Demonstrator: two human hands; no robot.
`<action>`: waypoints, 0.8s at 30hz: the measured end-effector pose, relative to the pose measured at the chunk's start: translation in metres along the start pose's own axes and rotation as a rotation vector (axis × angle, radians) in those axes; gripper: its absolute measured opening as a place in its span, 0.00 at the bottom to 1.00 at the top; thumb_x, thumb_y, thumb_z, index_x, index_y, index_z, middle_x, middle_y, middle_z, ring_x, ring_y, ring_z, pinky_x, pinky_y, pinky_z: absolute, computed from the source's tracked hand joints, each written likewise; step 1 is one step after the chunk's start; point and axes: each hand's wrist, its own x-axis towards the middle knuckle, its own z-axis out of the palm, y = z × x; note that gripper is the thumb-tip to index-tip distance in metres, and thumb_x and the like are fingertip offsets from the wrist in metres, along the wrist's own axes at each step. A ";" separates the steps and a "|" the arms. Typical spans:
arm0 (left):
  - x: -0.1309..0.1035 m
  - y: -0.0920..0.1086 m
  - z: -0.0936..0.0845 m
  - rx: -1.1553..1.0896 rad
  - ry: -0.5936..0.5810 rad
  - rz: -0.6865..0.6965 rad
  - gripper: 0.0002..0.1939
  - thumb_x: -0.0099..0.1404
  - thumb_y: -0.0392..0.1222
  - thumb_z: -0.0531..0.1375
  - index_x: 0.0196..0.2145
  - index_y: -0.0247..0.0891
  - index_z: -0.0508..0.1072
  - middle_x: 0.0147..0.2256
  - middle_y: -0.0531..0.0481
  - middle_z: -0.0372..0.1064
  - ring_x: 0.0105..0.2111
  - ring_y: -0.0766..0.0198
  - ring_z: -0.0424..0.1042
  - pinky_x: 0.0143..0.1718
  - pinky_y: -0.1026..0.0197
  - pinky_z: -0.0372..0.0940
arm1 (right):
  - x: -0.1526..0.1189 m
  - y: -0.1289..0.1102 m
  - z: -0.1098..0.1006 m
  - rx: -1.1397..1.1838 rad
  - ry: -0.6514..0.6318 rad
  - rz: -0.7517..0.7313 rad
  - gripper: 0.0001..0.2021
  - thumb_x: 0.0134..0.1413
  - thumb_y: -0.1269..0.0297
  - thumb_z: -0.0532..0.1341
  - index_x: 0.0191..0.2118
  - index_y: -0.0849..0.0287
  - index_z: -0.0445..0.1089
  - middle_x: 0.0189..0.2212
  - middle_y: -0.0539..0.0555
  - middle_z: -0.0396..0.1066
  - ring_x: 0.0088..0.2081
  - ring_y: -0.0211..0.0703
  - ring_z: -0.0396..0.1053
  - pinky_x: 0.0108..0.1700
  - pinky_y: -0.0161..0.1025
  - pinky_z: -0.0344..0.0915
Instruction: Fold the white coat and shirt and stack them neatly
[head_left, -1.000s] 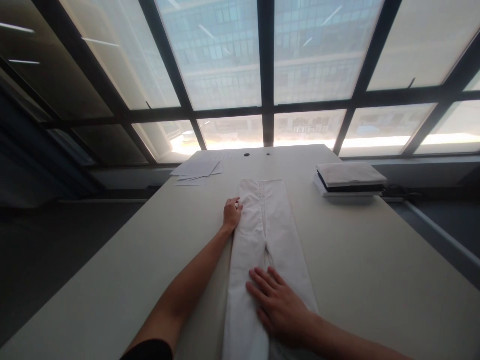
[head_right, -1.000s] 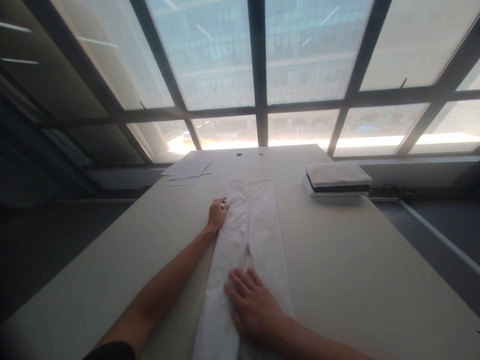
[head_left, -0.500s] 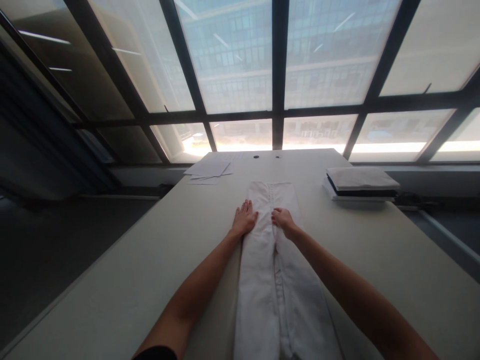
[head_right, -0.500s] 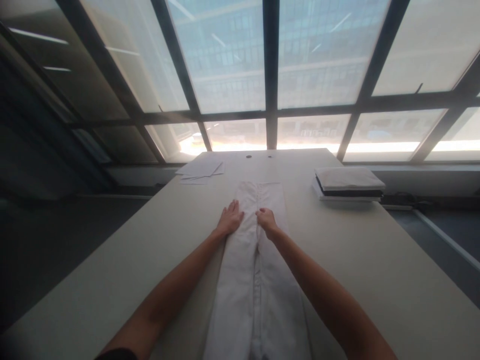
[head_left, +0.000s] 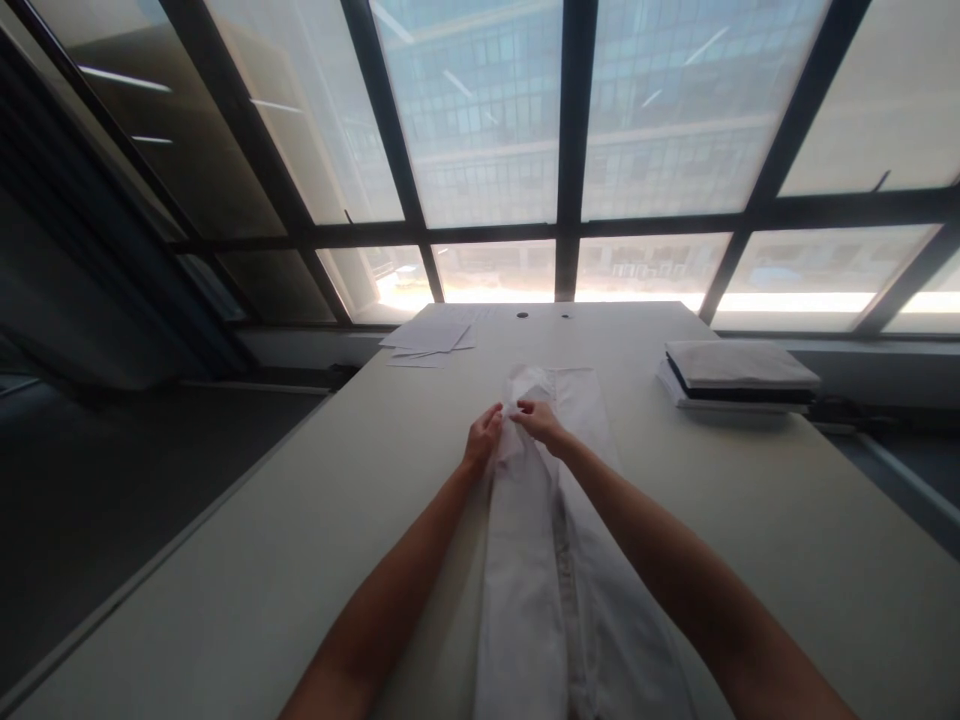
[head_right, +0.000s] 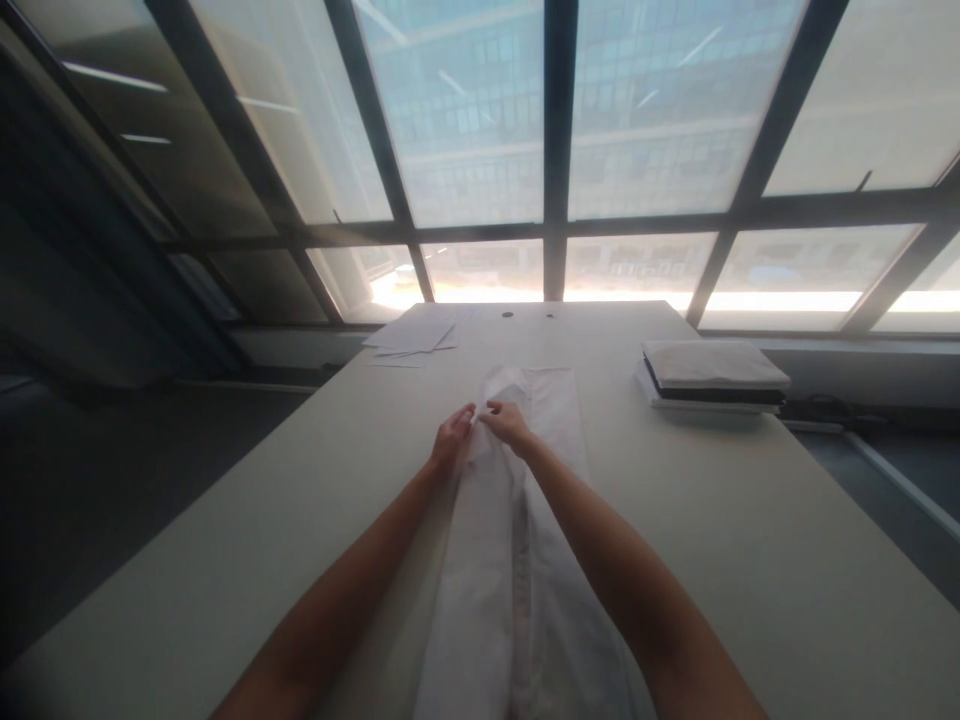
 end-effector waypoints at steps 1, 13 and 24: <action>0.001 0.002 -0.004 -0.120 -0.003 -0.074 0.21 0.67 0.53 0.58 0.49 0.36 0.75 0.51 0.39 0.73 0.53 0.54 0.72 0.53 0.52 0.68 | -0.001 -0.003 0.010 0.002 -0.056 -0.020 0.08 0.51 0.63 0.63 0.35 0.62 0.74 0.26 0.49 0.71 0.28 0.36 0.67 0.30 0.31 0.63; 0.009 0.006 -0.017 -0.269 0.018 -0.297 0.20 0.56 0.46 0.70 0.43 0.31 0.74 0.40 0.40 0.75 0.36 0.59 0.76 0.37 0.58 0.72 | -0.014 0.012 0.029 -0.312 0.069 -0.092 0.20 0.58 0.71 0.49 0.48 0.63 0.74 0.41 0.57 0.77 0.41 0.42 0.74 0.44 0.36 0.67; 0.006 -0.004 0.006 0.004 0.136 -0.047 0.26 0.55 0.43 0.66 0.51 0.33 0.71 0.29 0.51 0.70 0.26 0.66 0.68 0.27 0.65 0.63 | 0.027 0.031 -0.005 -0.602 0.186 0.031 0.21 0.47 0.73 0.62 0.50 0.69 0.73 0.51 0.69 0.72 0.55 0.56 0.67 0.57 0.44 0.59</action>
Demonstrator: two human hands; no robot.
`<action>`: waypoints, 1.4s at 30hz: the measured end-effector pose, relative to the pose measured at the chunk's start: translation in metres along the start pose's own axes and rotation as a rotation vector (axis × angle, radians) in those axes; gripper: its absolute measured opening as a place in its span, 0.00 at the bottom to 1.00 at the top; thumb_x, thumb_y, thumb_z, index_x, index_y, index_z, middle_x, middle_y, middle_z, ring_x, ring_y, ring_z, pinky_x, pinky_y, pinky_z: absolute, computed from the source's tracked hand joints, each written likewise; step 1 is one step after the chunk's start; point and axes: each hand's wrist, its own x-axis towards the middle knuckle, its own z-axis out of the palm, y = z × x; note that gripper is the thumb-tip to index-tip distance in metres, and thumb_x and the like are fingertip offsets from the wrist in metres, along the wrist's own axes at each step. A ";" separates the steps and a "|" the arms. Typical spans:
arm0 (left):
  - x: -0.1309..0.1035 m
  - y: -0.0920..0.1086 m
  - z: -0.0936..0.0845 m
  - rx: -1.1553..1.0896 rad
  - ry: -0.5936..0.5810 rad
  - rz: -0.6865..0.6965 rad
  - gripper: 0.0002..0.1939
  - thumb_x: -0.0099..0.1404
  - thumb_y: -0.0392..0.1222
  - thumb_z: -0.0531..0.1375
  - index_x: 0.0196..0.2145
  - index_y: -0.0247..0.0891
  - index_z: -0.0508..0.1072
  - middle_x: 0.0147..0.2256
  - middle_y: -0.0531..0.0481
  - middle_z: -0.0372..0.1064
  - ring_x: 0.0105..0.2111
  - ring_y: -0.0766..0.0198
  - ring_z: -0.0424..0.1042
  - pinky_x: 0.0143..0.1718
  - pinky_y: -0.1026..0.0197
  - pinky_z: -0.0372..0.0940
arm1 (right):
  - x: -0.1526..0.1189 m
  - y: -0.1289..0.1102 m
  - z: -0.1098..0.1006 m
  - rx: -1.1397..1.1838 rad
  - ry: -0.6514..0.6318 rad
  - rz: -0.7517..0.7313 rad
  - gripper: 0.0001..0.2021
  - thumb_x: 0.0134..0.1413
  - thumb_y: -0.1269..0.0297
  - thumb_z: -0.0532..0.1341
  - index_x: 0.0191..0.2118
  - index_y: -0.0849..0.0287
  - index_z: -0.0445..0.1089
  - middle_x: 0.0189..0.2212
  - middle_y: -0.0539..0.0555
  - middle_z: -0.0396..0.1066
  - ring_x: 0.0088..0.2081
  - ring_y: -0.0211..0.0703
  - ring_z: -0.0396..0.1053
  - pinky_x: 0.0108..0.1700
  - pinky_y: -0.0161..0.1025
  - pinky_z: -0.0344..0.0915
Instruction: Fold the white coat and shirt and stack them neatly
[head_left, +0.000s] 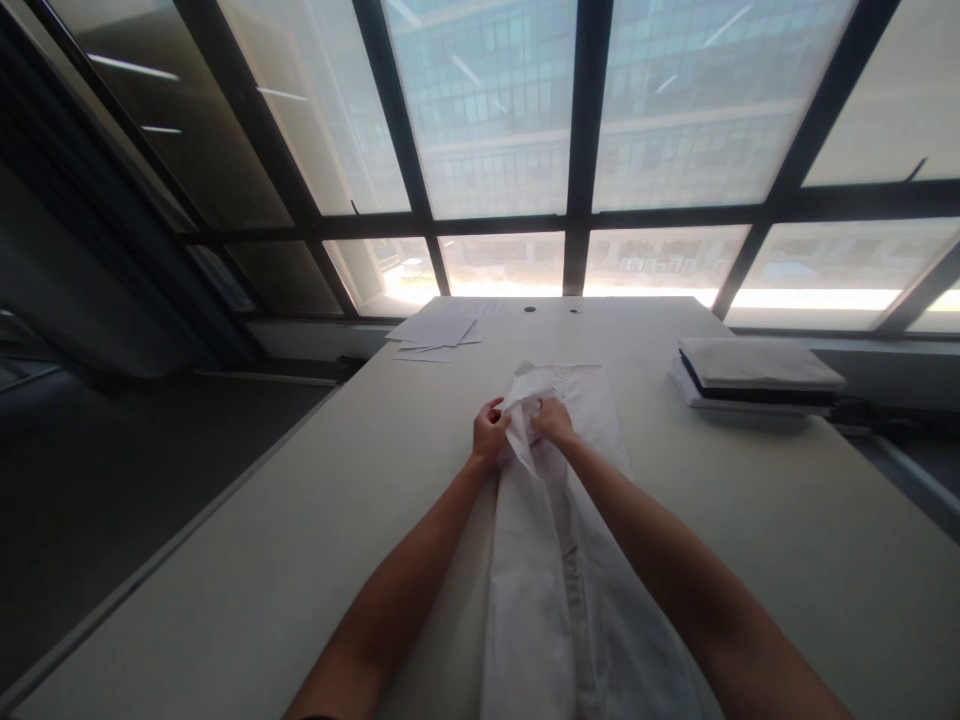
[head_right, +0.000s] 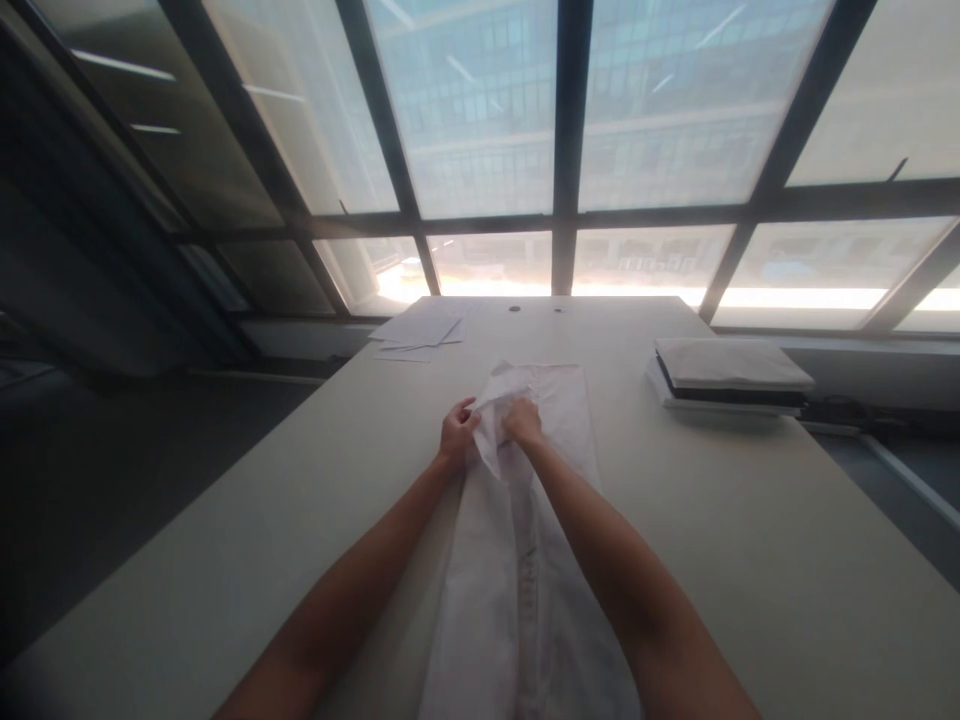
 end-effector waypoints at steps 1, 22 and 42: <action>0.000 0.001 -0.002 -0.041 0.022 -0.004 0.26 0.57 0.45 0.64 0.52 0.33 0.70 0.30 0.51 0.70 0.26 0.67 0.68 0.27 0.65 0.63 | 0.005 -0.001 0.000 0.010 -0.014 0.002 0.20 0.47 0.72 0.63 0.49 0.68 0.74 0.49 0.68 0.74 0.53 0.54 0.69 0.55 0.42 0.61; -0.007 0.008 -0.006 -0.270 0.047 -0.019 0.30 0.57 0.43 0.63 0.56 0.34 0.65 0.30 0.53 0.65 0.25 0.69 0.65 0.25 0.67 0.61 | 0.022 0.002 -0.005 0.103 -0.077 -0.027 0.13 0.43 0.77 0.60 0.39 0.65 0.72 0.23 0.48 0.68 0.25 0.36 0.64 0.29 0.31 0.58; -0.008 0.006 -0.005 -0.211 0.052 0.014 0.30 0.55 0.46 0.65 0.54 0.35 0.66 0.30 0.55 0.63 0.26 0.69 0.64 0.28 0.66 0.61 | -0.041 0.007 -0.001 -0.586 -0.273 -0.587 0.28 0.67 0.64 0.44 0.70 0.64 0.48 0.71 0.63 0.43 0.70 0.58 0.40 0.65 0.60 0.41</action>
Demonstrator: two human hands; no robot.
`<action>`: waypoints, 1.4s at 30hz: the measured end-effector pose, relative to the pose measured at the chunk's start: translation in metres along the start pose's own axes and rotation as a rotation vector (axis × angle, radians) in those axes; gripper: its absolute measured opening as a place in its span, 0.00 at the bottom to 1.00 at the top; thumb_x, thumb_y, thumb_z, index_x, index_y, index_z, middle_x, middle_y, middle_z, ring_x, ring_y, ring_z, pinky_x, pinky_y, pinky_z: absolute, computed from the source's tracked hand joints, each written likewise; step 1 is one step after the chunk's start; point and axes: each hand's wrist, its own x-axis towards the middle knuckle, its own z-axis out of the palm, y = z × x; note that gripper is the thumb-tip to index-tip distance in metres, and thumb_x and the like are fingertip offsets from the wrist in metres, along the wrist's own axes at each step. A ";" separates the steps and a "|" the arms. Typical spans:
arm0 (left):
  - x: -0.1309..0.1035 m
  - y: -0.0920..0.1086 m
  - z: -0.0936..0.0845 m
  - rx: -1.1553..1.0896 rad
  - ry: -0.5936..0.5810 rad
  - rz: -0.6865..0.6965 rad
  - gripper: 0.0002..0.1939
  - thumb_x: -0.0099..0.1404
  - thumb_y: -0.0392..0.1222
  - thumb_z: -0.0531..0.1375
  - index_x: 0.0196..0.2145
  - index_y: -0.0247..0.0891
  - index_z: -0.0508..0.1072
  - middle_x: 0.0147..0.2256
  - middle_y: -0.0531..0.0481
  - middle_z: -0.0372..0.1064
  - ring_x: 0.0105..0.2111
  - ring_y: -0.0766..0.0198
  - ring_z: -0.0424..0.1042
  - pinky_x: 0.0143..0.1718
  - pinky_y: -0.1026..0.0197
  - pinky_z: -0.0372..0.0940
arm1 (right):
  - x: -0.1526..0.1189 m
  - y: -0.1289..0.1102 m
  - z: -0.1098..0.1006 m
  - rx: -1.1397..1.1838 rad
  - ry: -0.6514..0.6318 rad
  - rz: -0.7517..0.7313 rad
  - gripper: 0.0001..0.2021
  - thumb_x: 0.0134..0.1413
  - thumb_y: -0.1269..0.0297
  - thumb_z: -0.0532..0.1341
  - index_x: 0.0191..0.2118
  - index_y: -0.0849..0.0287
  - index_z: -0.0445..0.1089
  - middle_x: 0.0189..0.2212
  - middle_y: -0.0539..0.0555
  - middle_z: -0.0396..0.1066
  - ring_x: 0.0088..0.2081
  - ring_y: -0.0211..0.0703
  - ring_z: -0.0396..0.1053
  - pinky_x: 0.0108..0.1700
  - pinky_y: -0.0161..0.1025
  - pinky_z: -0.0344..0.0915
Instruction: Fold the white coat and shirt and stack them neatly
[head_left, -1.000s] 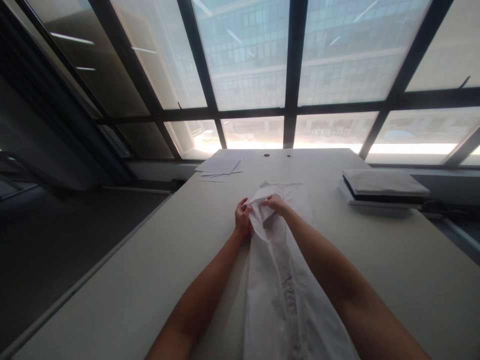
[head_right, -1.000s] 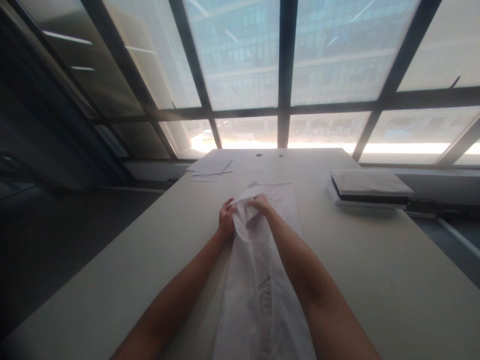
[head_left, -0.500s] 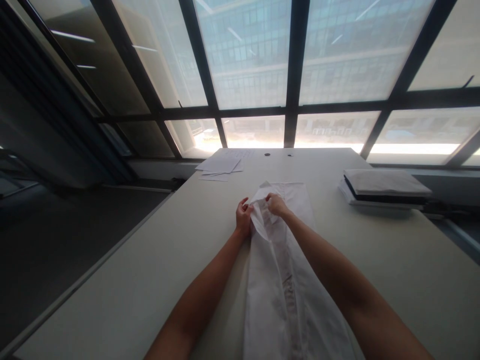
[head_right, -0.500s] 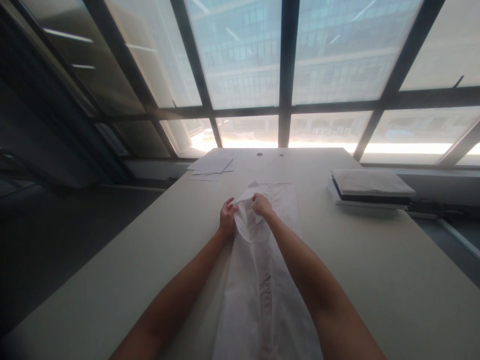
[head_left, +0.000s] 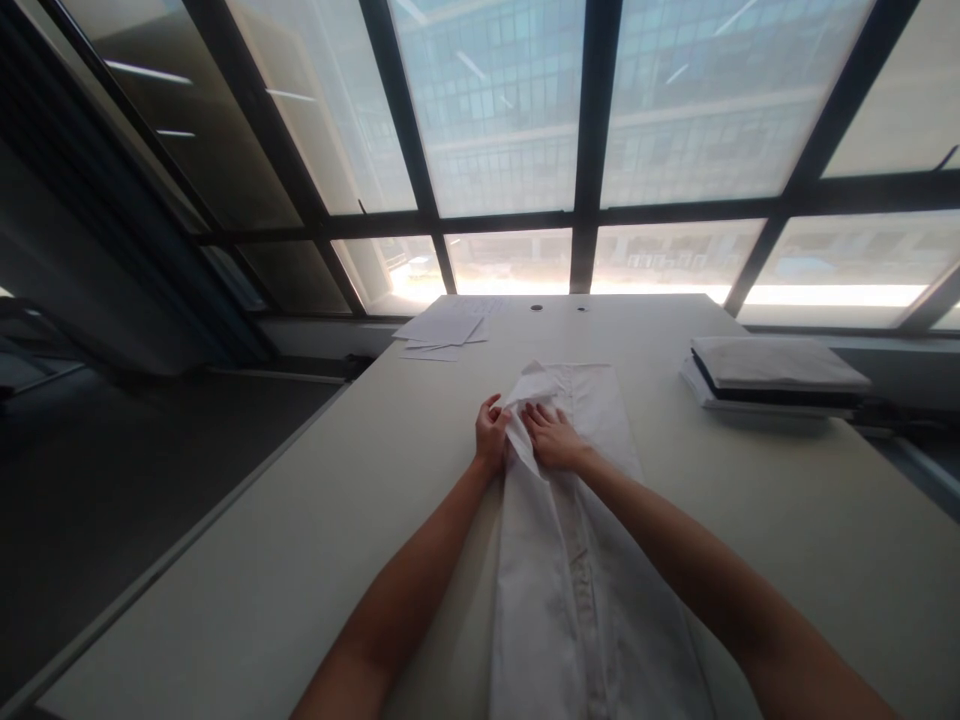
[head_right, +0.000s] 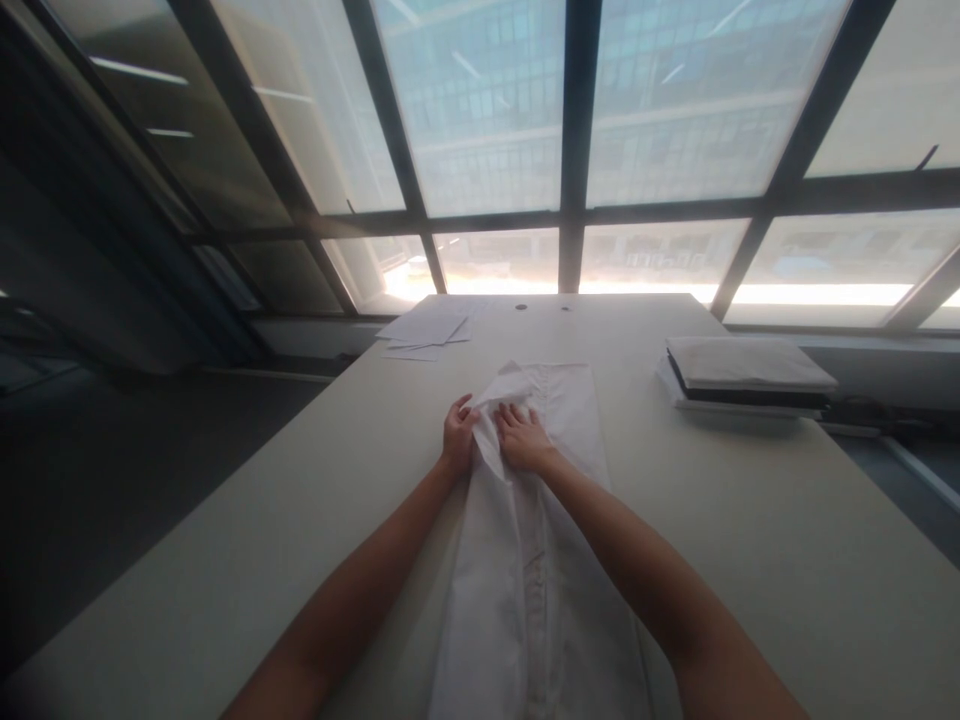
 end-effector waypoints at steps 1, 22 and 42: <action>0.000 0.000 0.000 0.003 0.003 0.002 0.30 0.55 0.47 0.65 0.54 0.35 0.66 0.29 0.55 0.63 0.25 0.69 0.63 0.28 0.66 0.60 | 0.000 0.001 0.002 0.013 -0.020 0.015 0.29 0.68 0.63 0.43 0.71 0.64 0.46 0.71 0.63 0.41 0.70 0.59 0.39 0.65 0.61 0.41; 0.002 -0.004 0.002 -0.027 0.003 0.014 0.30 0.56 0.44 0.65 0.55 0.34 0.66 0.28 0.56 0.63 0.24 0.70 0.62 0.26 0.67 0.58 | 0.065 0.020 -0.022 0.367 0.124 0.367 0.08 0.49 0.64 0.63 0.33 0.62 0.78 0.31 0.59 0.77 0.37 0.48 0.72 0.40 0.39 0.63; 0.000 0.000 0.004 -0.027 -0.006 0.004 0.30 0.55 0.42 0.63 0.54 0.34 0.65 0.28 0.56 0.62 0.25 0.69 0.62 0.27 0.66 0.57 | 0.062 0.047 -0.028 0.542 -0.101 0.447 0.11 0.43 0.61 0.72 0.28 0.64 0.75 0.18 0.50 0.68 0.23 0.39 0.67 0.25 0.32 0.62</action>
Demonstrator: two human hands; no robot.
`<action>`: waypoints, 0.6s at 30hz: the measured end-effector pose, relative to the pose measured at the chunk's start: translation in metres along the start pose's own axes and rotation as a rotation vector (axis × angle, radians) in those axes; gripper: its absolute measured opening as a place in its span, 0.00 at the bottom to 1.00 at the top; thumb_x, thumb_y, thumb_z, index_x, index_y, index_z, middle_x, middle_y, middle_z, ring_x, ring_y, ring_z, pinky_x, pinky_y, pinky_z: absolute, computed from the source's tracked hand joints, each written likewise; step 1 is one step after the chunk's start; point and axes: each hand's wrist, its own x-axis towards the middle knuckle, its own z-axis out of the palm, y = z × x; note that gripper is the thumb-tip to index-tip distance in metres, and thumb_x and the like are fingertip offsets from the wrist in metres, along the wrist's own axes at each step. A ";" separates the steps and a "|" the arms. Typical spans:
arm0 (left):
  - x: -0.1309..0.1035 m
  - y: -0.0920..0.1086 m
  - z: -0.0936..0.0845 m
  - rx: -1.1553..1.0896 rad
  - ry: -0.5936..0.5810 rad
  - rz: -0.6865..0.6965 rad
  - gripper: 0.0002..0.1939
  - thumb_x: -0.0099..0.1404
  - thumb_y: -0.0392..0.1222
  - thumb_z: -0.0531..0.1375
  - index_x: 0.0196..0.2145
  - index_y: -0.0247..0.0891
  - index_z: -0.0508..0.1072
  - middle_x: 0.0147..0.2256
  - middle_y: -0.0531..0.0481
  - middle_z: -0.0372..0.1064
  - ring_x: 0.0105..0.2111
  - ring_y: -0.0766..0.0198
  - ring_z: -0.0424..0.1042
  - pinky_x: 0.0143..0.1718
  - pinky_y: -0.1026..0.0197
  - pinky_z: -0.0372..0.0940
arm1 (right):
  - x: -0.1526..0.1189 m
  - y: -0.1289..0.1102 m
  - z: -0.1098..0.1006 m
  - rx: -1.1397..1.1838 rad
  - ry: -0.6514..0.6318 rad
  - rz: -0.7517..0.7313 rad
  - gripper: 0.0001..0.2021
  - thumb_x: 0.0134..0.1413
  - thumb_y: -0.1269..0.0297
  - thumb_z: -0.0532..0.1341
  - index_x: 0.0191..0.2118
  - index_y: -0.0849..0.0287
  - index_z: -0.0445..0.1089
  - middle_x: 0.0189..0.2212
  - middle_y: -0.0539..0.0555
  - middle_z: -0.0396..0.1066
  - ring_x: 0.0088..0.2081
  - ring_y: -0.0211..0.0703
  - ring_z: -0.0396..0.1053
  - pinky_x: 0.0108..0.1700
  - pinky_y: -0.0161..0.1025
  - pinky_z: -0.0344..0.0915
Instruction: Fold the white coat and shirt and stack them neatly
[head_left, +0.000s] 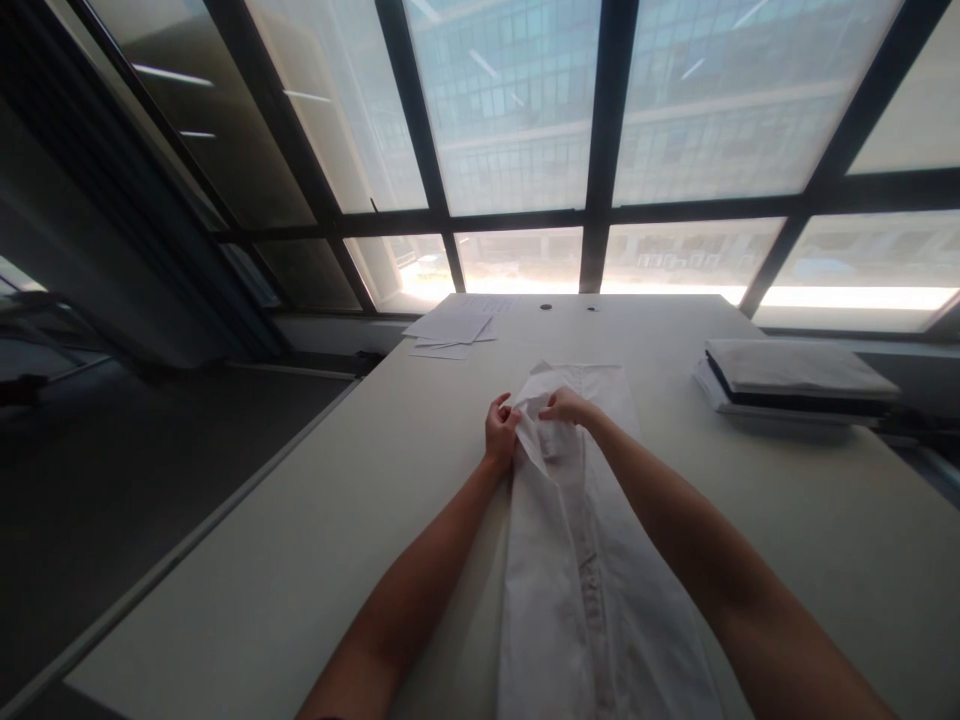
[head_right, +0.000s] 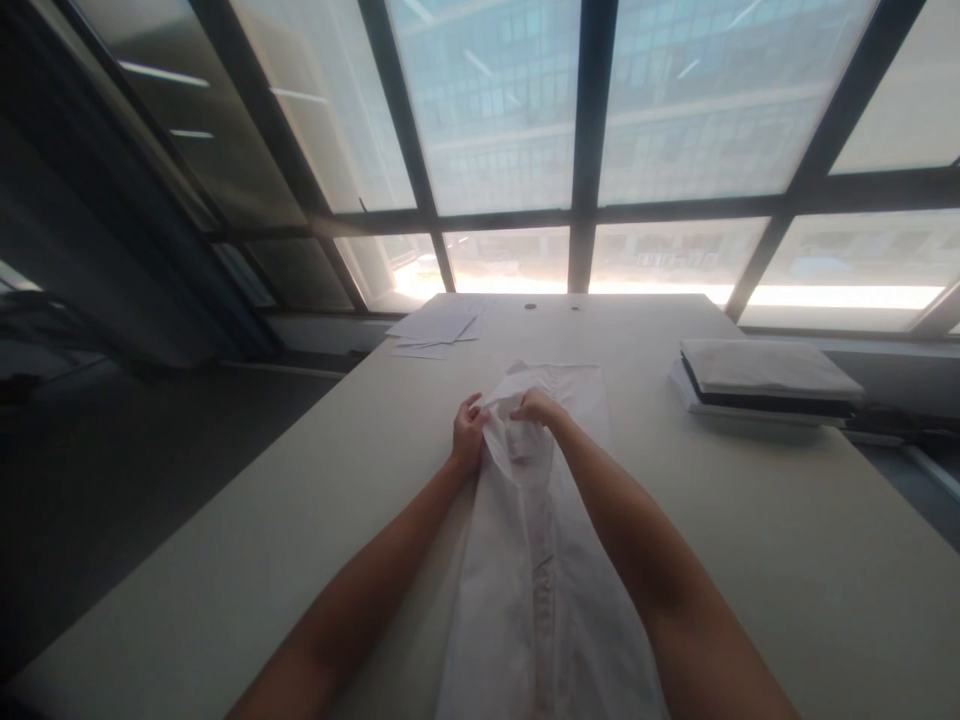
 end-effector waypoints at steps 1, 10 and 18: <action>0.000 0.000 0.000 0.000 -0.001 0.004 0.30 0.55 0.42 0.63 0.54 0.34 0.65 0.28 0.56 0.63 0.26 0.69 0.62 0.27 0.66 0.58 | -0.002 0.001 -0.004 -0.024 -0.020 0.012 0.12 0.42 0.60 0.72 0.30 0.63 0.75 0.18 0.49 0.69 0.23 0.39 0.68 0.26 0.33 0.63; -0.001 0.000 0.001 -0.002 0.001 0.001 0.30 0.55 0.45 0.65 0.54 0.35 0.66 0.30 0.54 0.66 0.27 0.67 0.65 0.29 0.66 0.61 | -0.039 0.005 -0.012 -0.332 0.057 -0.001 0.25 0.40 0.57 0.75 0.45 0.61 0.74 0.45 0.64 0.75 0.49 0.58 0.71 0.49 0.46 0.67; -0.001 0.002 0.000 0.017 0.004 0.015 0.30 0.56 0.44 0.65 0.54 0.33 0.66 0.30 0.54 0.66 0.26 0.69 0.65 0.28 0.67 0.61 | -0.073 0.007 0.038 -0.479 0.128 -0.532 0.26 0.67 0.63 0.47 0.68 0.62 0.54 0.69 0.64 0.49 0.70 0.54 0.44 0.68 0.54 0.41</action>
